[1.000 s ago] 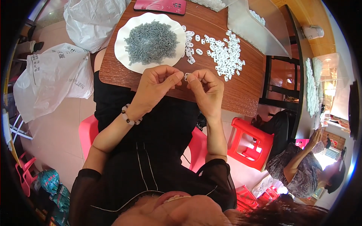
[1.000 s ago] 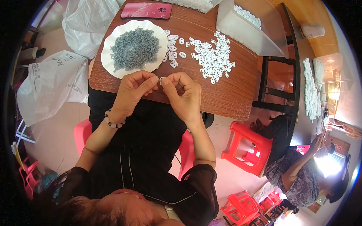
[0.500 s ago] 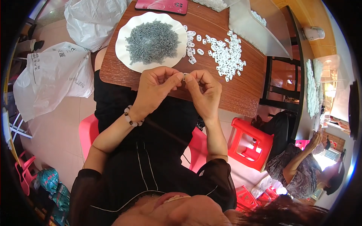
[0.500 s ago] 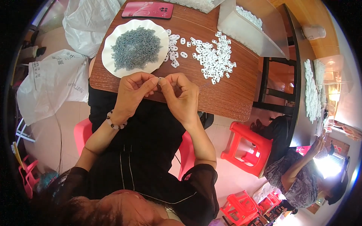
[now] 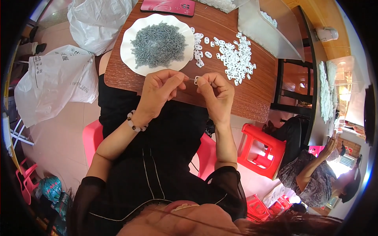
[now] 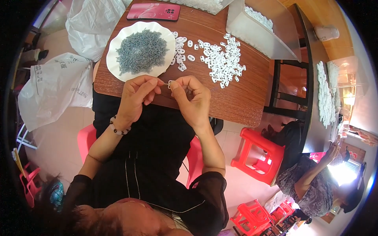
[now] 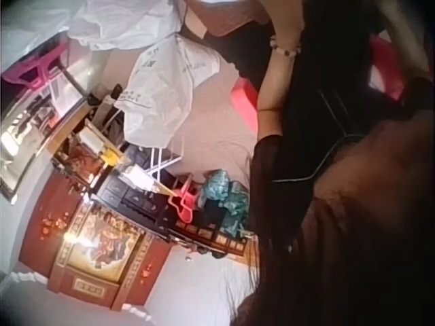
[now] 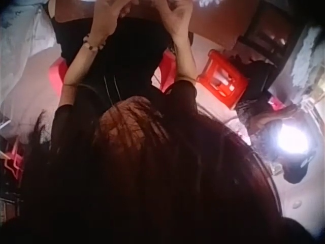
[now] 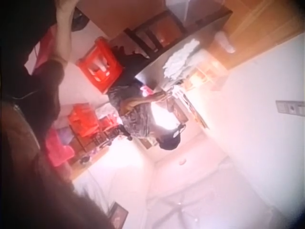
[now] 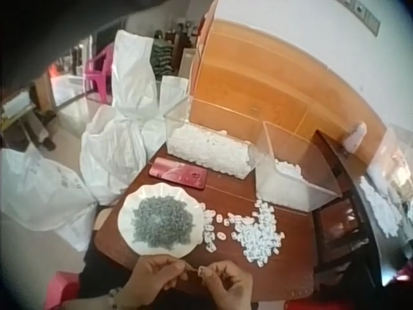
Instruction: Assembling small white plastic components by hand.
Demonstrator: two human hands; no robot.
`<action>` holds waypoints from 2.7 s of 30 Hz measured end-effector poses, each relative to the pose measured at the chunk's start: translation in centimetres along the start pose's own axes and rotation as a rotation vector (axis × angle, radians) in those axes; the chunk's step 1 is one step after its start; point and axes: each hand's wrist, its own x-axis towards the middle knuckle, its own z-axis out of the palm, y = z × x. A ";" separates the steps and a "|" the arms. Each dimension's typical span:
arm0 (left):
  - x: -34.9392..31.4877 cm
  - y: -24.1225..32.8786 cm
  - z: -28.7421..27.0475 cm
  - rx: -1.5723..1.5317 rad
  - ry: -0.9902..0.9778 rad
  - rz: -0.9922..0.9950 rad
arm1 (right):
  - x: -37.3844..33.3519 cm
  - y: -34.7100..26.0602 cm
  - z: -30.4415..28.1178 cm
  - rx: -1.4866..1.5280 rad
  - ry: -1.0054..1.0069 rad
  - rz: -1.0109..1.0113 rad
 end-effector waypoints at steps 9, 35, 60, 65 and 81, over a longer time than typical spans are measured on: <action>-0.1 0.0 0.5 0.043 0.021 0.016 | 0.0 0.2 0.1 -0.030 -0.023 -0.038; 1.8 0.6 2.3 1.100 0.015 0.815 | 0.4 -0.8 -4.9 0.107 0.224 -0.131; 9.8 1.0 5.1 1.329 -0.118 0.683 | 0.8 -0.8 -6.6 0.209 0.281 -0.189; 5.9 2.3 3.7 0.742 -0.171 0.389 | 0.7 -1.1 -5.9 0.208 0.245 -0.176; 0.5 0.8 1.0 0.133 -0.060 0.147 | 0.1 -0.9 -3.2 0.198 0.112 -0.109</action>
